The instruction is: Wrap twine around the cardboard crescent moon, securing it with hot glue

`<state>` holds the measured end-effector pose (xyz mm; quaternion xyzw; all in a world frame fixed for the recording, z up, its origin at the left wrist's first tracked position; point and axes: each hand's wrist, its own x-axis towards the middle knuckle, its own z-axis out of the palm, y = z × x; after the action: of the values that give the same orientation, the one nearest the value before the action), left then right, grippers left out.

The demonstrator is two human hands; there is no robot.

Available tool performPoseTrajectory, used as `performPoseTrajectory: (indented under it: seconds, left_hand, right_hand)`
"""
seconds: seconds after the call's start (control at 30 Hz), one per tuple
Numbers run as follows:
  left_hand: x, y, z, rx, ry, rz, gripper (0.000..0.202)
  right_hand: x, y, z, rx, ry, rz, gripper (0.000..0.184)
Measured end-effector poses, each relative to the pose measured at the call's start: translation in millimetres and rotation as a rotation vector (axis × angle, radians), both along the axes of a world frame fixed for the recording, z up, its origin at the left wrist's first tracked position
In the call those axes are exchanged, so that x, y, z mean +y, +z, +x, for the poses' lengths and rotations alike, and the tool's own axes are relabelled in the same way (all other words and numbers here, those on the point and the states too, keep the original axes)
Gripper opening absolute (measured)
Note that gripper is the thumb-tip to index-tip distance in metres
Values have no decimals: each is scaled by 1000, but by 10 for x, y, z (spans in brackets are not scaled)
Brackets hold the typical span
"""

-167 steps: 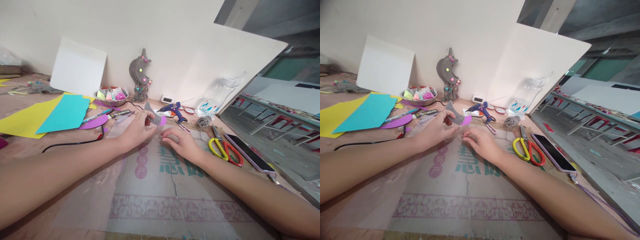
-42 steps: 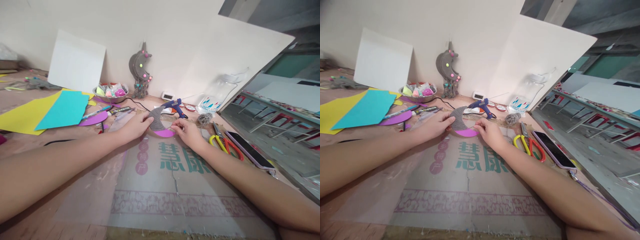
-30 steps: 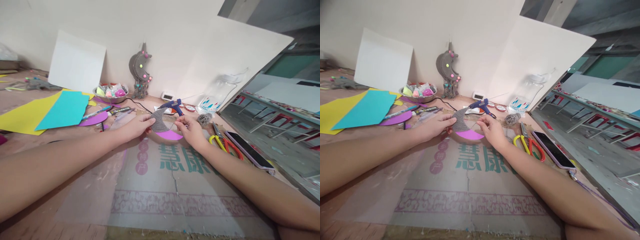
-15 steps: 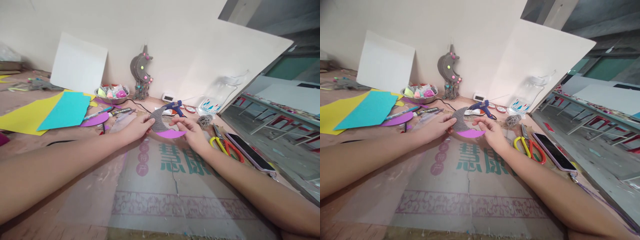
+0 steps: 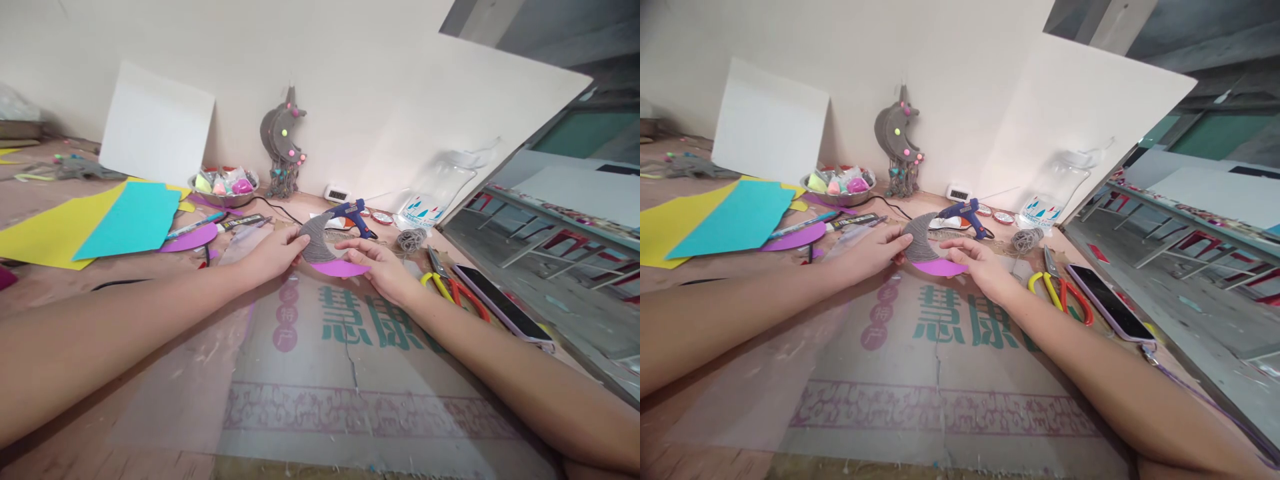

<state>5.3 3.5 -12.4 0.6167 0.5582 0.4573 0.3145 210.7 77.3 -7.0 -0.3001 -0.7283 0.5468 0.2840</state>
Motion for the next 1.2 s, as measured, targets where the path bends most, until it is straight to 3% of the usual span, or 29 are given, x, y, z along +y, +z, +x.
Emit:
performPoseTrajectory:
  seconds: [0.17, 0.33, 0.67, 0.8, 1.03, 1.2]
  left_hand:
    - [9, -25, -6, -10, -19, -28, 23]
    - [-1, -49, -2, -38, -42, -70, 24]
    - [-6, -17, 21, -60, -88, -111, 21]
    - [-3, -11, 23, -79, -77, -121, 21]
    - [7, -41, -13, -128, -25, -24, 21]
    - [6, -33, -27, -165, 55, 49, 23]
  right_hand:
    - [87, -33, 15, -130, -39, 257, 27]
    - [76, -24, 0, -189, -51, 335, 22]
    - [67, -9, -10, -192, -132, 379, 22]
    - [75, -26, -11, -148, -135, 330, 24]
    - [133, -55, 45, 104, -220, 300, 39]
    - [83, -28, 30, 19, -175, 233, 36]
